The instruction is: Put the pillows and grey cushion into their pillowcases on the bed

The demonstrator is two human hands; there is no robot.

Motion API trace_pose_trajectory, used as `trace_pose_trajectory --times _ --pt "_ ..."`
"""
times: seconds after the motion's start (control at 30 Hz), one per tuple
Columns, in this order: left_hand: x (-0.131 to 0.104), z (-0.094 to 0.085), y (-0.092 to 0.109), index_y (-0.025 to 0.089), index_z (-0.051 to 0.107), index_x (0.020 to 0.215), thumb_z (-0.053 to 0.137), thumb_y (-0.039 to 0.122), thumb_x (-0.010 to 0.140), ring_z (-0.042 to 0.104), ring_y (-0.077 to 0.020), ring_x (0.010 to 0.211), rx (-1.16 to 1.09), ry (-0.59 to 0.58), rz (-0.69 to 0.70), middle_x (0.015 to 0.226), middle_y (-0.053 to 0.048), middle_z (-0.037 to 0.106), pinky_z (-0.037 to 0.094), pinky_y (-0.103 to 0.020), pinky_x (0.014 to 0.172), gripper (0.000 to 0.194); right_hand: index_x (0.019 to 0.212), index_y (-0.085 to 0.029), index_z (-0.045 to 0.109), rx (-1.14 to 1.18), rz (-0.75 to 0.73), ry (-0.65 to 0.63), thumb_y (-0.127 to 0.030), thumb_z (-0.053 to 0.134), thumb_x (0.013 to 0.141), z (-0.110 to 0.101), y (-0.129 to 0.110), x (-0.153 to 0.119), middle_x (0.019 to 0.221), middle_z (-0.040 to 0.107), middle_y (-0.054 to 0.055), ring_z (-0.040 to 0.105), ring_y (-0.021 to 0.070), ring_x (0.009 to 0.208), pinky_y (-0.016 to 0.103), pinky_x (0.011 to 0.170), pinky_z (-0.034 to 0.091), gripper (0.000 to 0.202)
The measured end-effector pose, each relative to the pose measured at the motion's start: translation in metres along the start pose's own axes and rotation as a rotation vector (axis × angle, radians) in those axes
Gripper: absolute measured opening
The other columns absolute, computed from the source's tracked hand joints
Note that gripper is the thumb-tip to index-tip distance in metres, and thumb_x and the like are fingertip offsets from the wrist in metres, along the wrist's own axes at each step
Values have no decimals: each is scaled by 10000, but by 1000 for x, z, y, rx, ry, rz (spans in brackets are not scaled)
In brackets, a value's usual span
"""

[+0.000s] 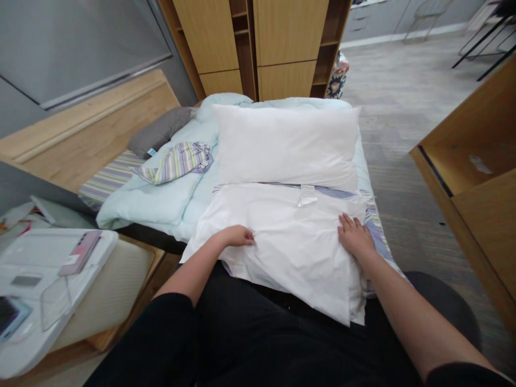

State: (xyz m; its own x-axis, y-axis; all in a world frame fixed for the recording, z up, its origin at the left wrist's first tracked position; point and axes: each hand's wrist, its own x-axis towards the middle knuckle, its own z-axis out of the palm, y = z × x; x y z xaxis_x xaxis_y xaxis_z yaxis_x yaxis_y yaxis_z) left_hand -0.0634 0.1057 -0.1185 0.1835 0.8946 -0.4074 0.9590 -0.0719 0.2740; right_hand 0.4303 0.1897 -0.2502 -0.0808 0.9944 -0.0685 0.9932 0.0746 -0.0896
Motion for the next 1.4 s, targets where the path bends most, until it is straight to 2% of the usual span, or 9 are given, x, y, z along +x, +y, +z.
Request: trace_pose_trajectory --times 0.17,0.23,0.33,0.4,0.5,0.67,0.93,1.23,1.4 --pt "19 -83 -127 90 635 1453 429 366 1120 632 -317 1364 26 565 -314 1440 -192 699 458 -475 1212 479 1309 -161 769 -162 -86 -96 -358 463 993 -45 -13 28 1442 704 182 619 413 1364 723 1222 368 482" --pt "37 -121 -192 30 568 1497 503 376 1094 489 -374 1514 62 732 -413 1574 -245 574 351 -560 1294 535 1136 -179 807 -146 -205 26 -363 507 986 -71 -43 58 1256 773 186 654 406 1297 703 1230 371 382" --pt "86 -168 -289 32 507 1571 516 462 1084 336 -427 1623 118 844 -472 1709 -263 405 267 -631 1330 650 1293 -217 753 57 -536 245 -347 524 1017 -110 -119 130 1432 706 134 587 367 1425 592 1243 429 381" --pt "130 -175 -343 68 484 1613 490 542 1082 295 -456 1642 130 868 -527 1751 -236 357 230 -692 1329 711 1392 -285 699 170 -762 276 -338 570 1018 -133 -183 190 1596 597 64 466 359 1557 601 1302 368 399" --pt "193 -144 -396 116 394 1688 523 566 1062 210 -489 1667 48 778 -660 1792 -221 285 129 -783 1318 781 1476 -300 625 271 -1009 254 -326 582 1031 -150 -278 281 1714 463 -9 347 359 1635 638 1374 203 448" --pt "241 -83 -418 74 250 1738 504 459 1111 27 -438 1708 3 707 -714 1832 -242 106 34 -739 1344 778 1654 -162 404 165 -1282 241 -343 386 1075 -141 -407 378 1803 282 33 195 366 1680 652 1338 130 607" --pt "237 -105 -430 48 247 1743 556 479 1076 -26 -395 1717 -22 579 -786 1839 -228 67 1 -655 1370 852 1603 -127 497 284 -1207 21 -465 464 1078 -66 -580 486 1779 341 74 229 407 1669 674 1354 177 625" --pt "233 -122 -439 29 333 1701 545 519 1032 -78 -437 1708 -163 383 -798 1815 -284 131 35 -732 1350 856 1664 -102 386 417 -890 -267 -358 409 1030 48 -598 508 1822 200 151 165 299 1707 537 1412 173 685" --pt "210 -173 -469 125 665 1437 456 626 1040 417 -427 1594 -427 416 -755 1603 -279 545 379 -630 1291 672 1577 -174 489 488 -780 -365 -344 492 927 61 -621 526 1748 360 176 290 372 1656 553 1400 176 672"
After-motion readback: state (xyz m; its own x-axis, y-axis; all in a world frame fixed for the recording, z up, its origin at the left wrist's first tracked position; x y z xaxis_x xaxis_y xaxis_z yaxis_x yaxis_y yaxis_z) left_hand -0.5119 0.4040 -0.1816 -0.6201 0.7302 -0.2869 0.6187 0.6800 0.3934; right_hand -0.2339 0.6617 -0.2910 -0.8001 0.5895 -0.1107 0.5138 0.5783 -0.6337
